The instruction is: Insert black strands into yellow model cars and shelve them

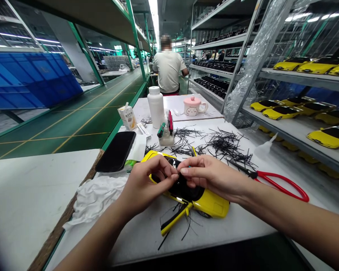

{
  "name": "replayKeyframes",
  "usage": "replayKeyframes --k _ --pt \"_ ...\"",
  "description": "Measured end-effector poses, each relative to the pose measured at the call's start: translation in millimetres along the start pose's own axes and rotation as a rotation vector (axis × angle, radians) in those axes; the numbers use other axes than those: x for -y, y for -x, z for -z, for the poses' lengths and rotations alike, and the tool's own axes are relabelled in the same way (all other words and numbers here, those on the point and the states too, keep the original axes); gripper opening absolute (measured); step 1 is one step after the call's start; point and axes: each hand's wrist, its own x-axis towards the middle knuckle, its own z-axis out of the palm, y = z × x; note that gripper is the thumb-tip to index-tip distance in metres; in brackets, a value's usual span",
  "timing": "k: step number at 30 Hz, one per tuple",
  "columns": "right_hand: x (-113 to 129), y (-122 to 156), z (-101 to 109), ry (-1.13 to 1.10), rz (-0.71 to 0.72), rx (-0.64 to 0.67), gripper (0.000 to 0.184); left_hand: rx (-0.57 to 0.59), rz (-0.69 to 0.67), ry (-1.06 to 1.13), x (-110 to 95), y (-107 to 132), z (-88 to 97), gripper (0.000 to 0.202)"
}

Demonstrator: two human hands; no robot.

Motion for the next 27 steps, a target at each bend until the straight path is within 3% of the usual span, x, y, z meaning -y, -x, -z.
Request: replayKeyframes --k 27 --pt "-2.3 -1.7 3.4 0.002 -0.009 0.004 0.018 -0.03 -0.097 -0.097 2.1 1.3 -0.9 0.02"
